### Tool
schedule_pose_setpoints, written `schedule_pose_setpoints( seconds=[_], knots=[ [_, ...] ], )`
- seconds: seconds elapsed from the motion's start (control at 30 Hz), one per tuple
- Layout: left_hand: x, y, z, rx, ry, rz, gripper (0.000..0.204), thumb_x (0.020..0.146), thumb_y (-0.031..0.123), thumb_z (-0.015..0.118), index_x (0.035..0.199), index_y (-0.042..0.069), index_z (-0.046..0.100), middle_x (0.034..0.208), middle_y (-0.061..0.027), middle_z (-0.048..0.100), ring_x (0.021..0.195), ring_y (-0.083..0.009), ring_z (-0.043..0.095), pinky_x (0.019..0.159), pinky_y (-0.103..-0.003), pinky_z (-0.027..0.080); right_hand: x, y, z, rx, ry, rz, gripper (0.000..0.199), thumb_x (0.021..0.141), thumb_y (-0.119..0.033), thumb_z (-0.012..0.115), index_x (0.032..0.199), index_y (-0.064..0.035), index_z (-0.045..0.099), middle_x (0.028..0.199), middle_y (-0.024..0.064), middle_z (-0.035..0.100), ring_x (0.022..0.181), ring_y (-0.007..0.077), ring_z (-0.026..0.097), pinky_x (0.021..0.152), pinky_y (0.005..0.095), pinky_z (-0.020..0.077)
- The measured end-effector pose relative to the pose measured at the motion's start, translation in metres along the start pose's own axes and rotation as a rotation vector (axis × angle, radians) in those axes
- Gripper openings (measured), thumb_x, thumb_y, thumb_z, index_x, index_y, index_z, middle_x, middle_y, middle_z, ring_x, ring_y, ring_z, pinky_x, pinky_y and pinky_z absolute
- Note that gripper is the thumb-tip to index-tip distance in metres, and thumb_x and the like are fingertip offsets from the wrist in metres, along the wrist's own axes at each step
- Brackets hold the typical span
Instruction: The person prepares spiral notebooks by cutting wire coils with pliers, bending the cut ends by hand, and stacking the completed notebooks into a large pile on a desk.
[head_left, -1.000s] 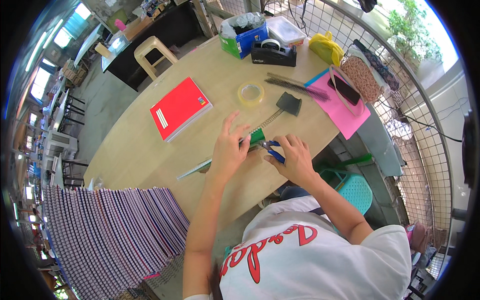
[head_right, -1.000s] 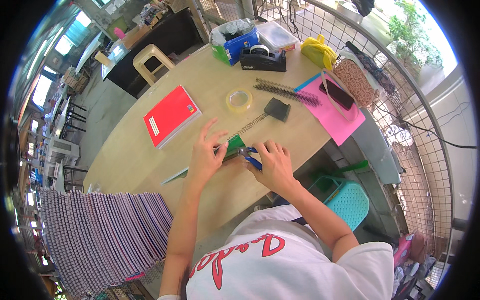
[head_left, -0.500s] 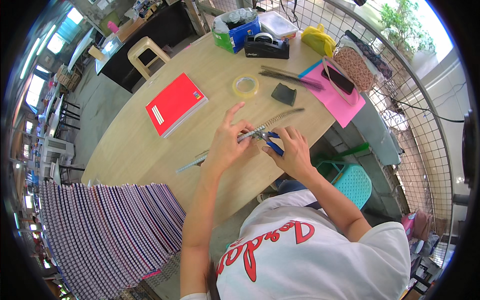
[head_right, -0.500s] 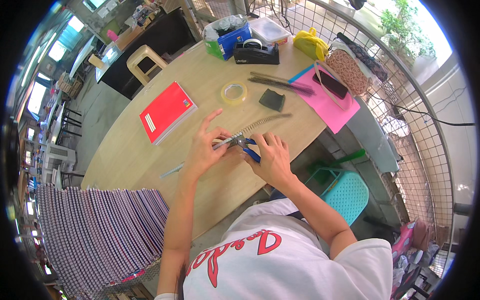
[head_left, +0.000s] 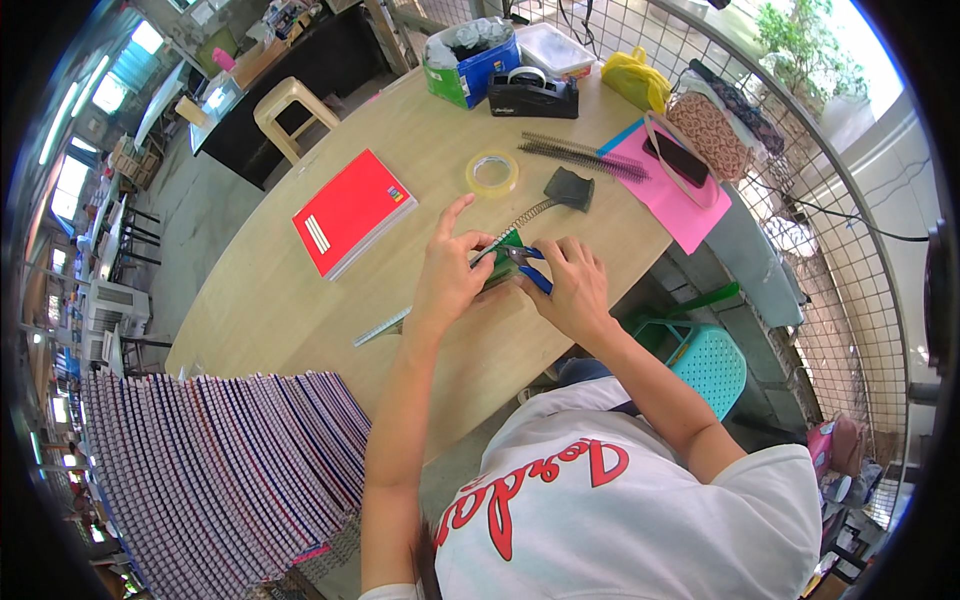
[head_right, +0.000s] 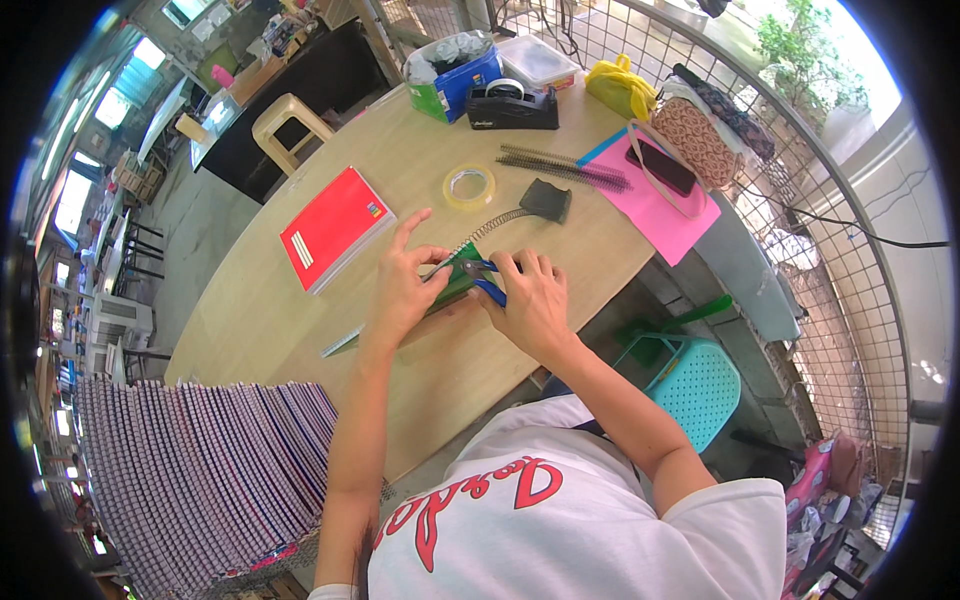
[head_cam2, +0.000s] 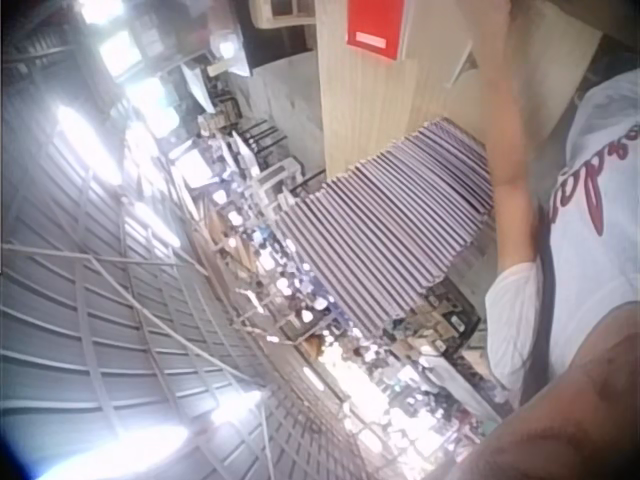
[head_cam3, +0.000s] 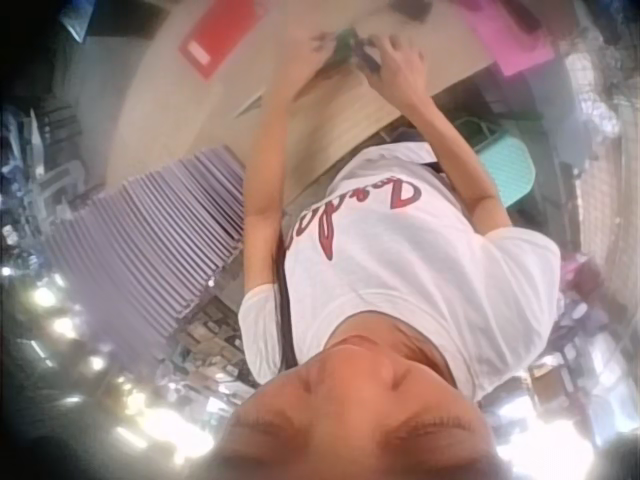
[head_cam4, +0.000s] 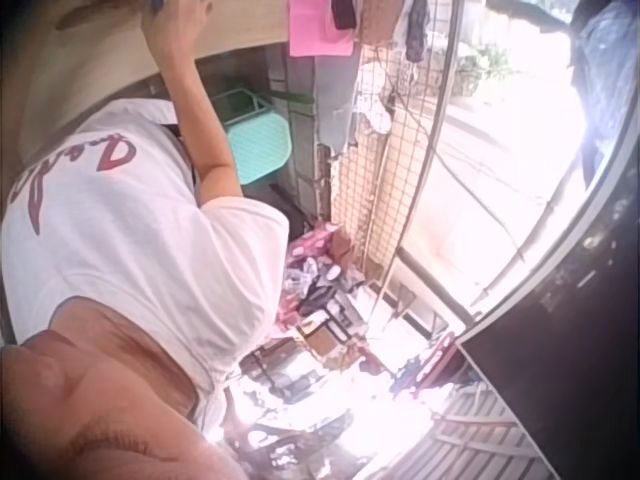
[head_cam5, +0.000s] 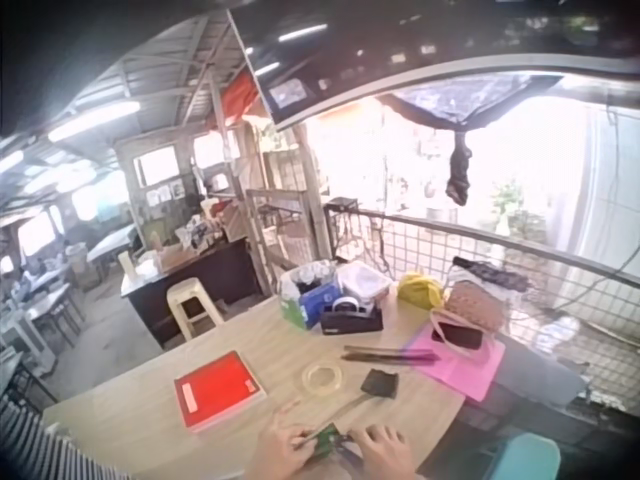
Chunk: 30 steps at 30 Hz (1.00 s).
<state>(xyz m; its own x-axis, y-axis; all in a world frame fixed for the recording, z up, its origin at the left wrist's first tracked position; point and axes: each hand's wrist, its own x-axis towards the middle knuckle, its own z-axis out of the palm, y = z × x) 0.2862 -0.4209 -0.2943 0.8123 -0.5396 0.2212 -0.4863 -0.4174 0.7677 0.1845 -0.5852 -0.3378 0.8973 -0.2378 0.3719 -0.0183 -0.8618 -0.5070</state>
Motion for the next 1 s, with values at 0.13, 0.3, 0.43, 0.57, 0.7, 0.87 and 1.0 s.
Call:
schedule_pose_setpoints(
  seconds=[0.13, 0.3, 0.43, 0.57, 0.7, 0.87, 1.0],
  knots=[
    [0.0, 0.001, 0.001, 0.071, 0.032, 0.016, 0.017, 0.077, 0.0, 0.073, 0.094, -0.002, 0.074, 0.148, -0.013, 0.046, 0.114, -0.0265, 0.063, 0.07, -0.032, 0.057, 0.002, 0.0, 0.002, 0.018, -0.019, -0.01, 0.043, 0.078, -0.034, 0.08, 0.111, -0.0131, 0.062, 0.096, 0.0086, 0.061, 0.093, 0.0294, 0.061, 0.077, 0.046, 0.0437],
    [-0.003, 0.003, 0.008, 0.135, 0.068, 0.042, 0.014, 0.076, -0.001, 0.073, 0.09, -0.002, 0.073, 0.15, -0.0155, 0.044, 0.129, -0.0348, 0.053, 0.09, -0.039, 0.053, 0.003, -0.003, -0.001, -0.05, -0.092, 0.014, 0.039, 0.078, -0.032, 0.08, 0.108, -0.012, 0.063, 0.088, 0.0084, 0.06, 0.082, 0.0283, 0.064, 0.068, 0.044, 0.0443],
    [-0.006, 0.002, 0.012, 0.125, 0.094, 0.04, 0.015, 0.075, -0.002, 0.073, 0.09, -0.002, 0.073, 0.152, -0.0169, 0.041, 0.132, -0.0367, 0.05, 0.095, -0.041, 0.05, 0.005, 0.004, 0.001, -0.006, -0.097, -0.002, 0.034, 0.078, -0.026, 0.08, 0.102, -0.0097, 0.062, 0.082, 0.0102, 0.061, 0.071, 0.0318, 0.064, 0.06, 0.0441, 0.0465],
    [-0.005, 0.006, 0.012, 0.097, 0.073, -0.022, 0.014, 0.075, -0.002, 0.074, 0.089, -0.002, 0.073, 0.153, -0.0168, 0.04, 0.132, -0.0354, 0.05, 0.089, -0.038, 0.052, 0.011, 0.015, -0.001, 0.058, -0.164, -0.036, 0.029, 0.078, -0.021, 0.079, 0.097, -0.0066, 0.062, 0.075, 0.0131, 0.061, 0.067, 0.0357, 0.063, 0.058, 0.0448, 0.0483],
    [-0.005, 0.01, 0.012, 0.061, 0.051, -0.06, 0.014, 0.075, -0.002, 0.073, 0.089, -0.002, 0.073, 0.153, -0.0162, 0.04, 0.131, -0.0326, 0.052, 0.082, -0.036, 0.054, 0.012, 0.02, -0.001, 0.146, -0.169, -0.059, 0.025, 0.076, -0.013, 0.076, 0.093, -0.0057, 0.059, 0.074, 0.0148, 0.06, 0.067, 0.038, 0.062, 0.056, 0.0483, 0.0473],
    [-0.001, 0.006, 0.01, 0.108, 0.077, -0.02, 0.013, 0.075, -0.002, 0.074, 0.087, 0.001, 0.071, 0.152, -0.0151, 0.042, 0.099, -0.0242, 0.07, 0.07, -0.032, 0.055, 0.007, 0.028, -0.005, 0.176, -0.243, -0.081, 0.029, 0.08, -0.021, 0.078, 0.098, -0.0063, 0.061, 0.079, 0.0137, 0.062, 0.071, 0.0375, 0.063, 0.06, 0.045, 0.048],
    [0.0, 0.015, 0.012, 0.044, 0.085, -0.054, 0.012, 0.075, 0.002, 0.077, 0.084, 0.002, 0.069, 0.15, -0.014, 0.044, 0.086, -0.0219, 0.071, 0.066, -0.031, 0.054, 0.003, 0.079, -0.002, 0.099, -0.344, 0.044, 0.03, 0.081, -0.024, 0.077, 0.101, -0.0071, 0.061, 0.086, 0.0154, 0.064, 0.082, 0.0365, 0.065, 0.068, 0.0484, 0.05]
  ],
)
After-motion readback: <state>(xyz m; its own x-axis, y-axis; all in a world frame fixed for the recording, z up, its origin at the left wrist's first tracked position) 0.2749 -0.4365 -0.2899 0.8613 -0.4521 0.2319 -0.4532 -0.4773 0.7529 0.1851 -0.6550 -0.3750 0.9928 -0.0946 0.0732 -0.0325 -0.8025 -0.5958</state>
